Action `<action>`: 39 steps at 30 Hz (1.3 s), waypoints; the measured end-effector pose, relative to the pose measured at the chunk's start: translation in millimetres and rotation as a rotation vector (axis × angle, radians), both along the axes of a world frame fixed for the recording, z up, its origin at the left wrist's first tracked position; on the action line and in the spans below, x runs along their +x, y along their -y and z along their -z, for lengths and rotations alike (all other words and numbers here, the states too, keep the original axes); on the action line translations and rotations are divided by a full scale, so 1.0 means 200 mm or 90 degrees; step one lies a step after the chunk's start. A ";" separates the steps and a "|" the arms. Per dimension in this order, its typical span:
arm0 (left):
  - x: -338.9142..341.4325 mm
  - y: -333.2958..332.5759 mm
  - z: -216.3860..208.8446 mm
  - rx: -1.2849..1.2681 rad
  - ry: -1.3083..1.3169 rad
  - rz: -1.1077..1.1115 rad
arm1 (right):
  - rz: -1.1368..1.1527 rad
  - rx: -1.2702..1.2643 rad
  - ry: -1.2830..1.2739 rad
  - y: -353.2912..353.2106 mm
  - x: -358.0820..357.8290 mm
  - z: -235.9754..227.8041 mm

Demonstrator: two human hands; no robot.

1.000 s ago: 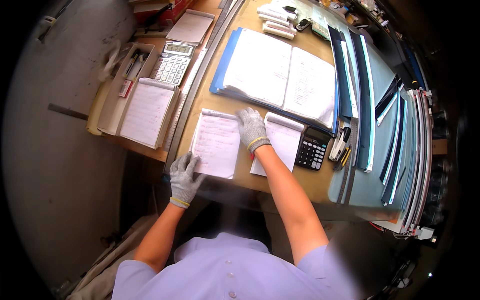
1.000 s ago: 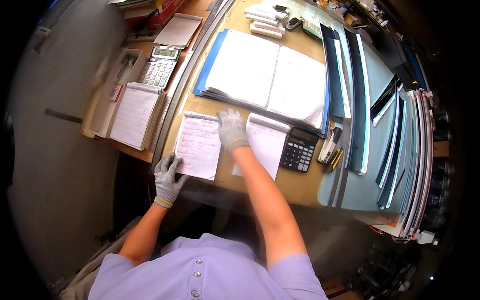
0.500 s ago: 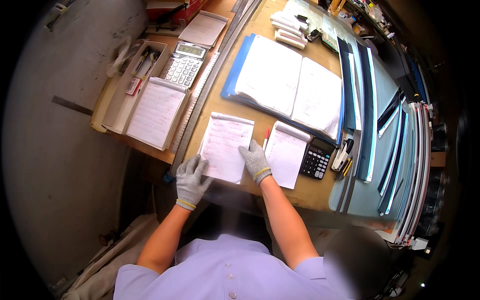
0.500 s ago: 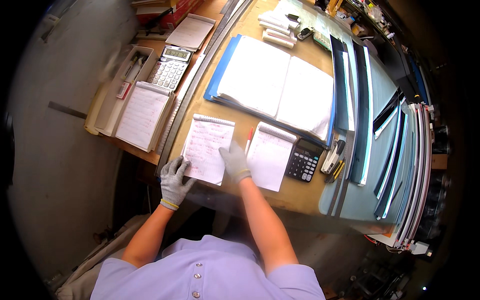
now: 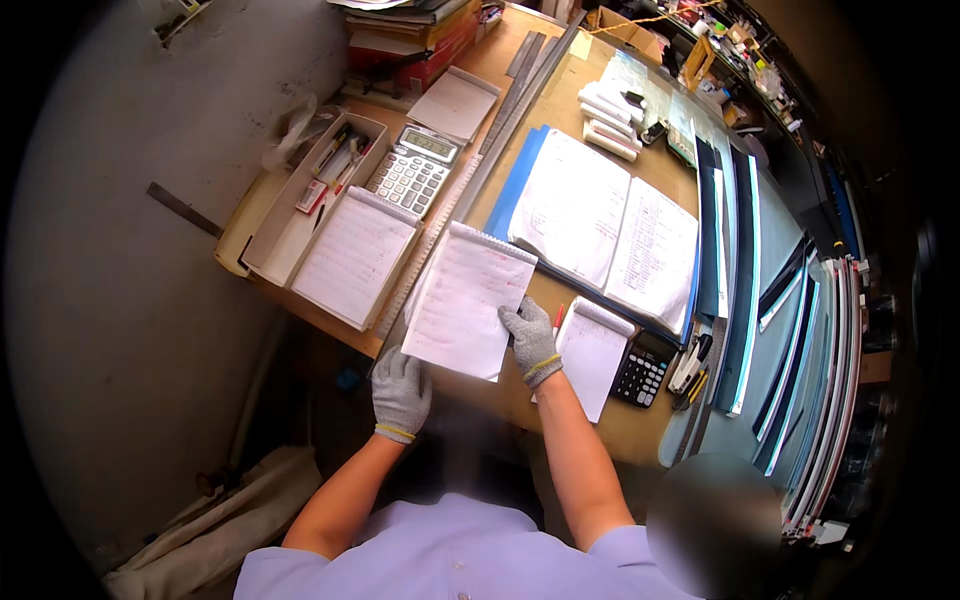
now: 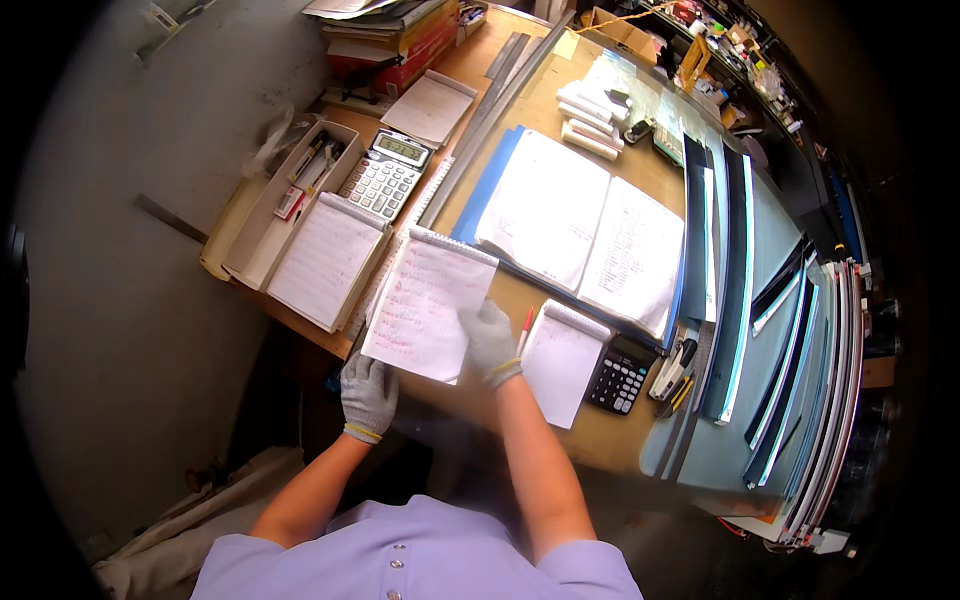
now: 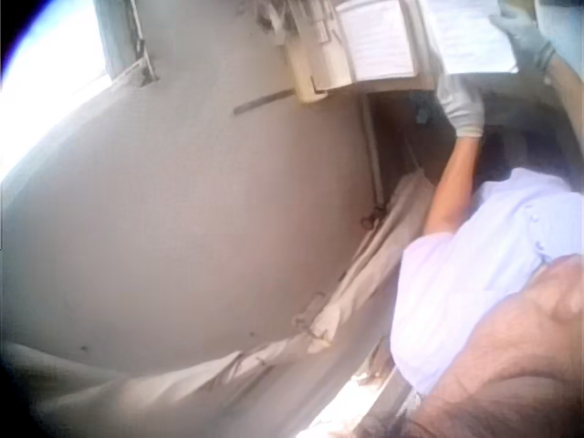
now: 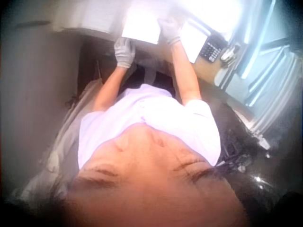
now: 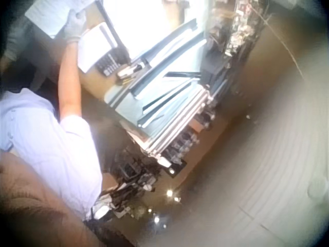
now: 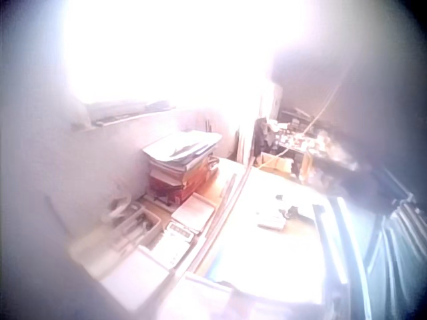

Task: The person measures several long, thin glass panels on a workbench using a metal ruler and a marker. They then retrieve a cardboard box from a nearby shelf, place the measured panels inside, and arrange them for storage or transport.

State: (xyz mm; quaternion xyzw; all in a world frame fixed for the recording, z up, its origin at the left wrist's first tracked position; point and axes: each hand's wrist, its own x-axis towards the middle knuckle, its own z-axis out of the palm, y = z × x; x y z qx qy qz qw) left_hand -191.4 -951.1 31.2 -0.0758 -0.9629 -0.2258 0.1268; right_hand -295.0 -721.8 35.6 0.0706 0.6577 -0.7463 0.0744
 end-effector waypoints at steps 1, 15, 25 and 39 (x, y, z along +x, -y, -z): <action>-0.01 0.01 0.00 0.006 -0.007 0.009 | -0.003 -0.024 0.008 0.05 -0.04 0.07; 0.00 0.04 0.04 0.033 -0.025 -0.003 | -0.008 0.164 0.011 1.01 -0.40 0.01; 0.00 0.02 0.00 0.056 -0.023 0.022 | -0.036 0.282 0.031 1.06 -0.27 0.11; 0.03 0.02 0.00 -0.013 0.009 -0.004 | -0.055 0.289 -0.075 0.39 0.31 -0.19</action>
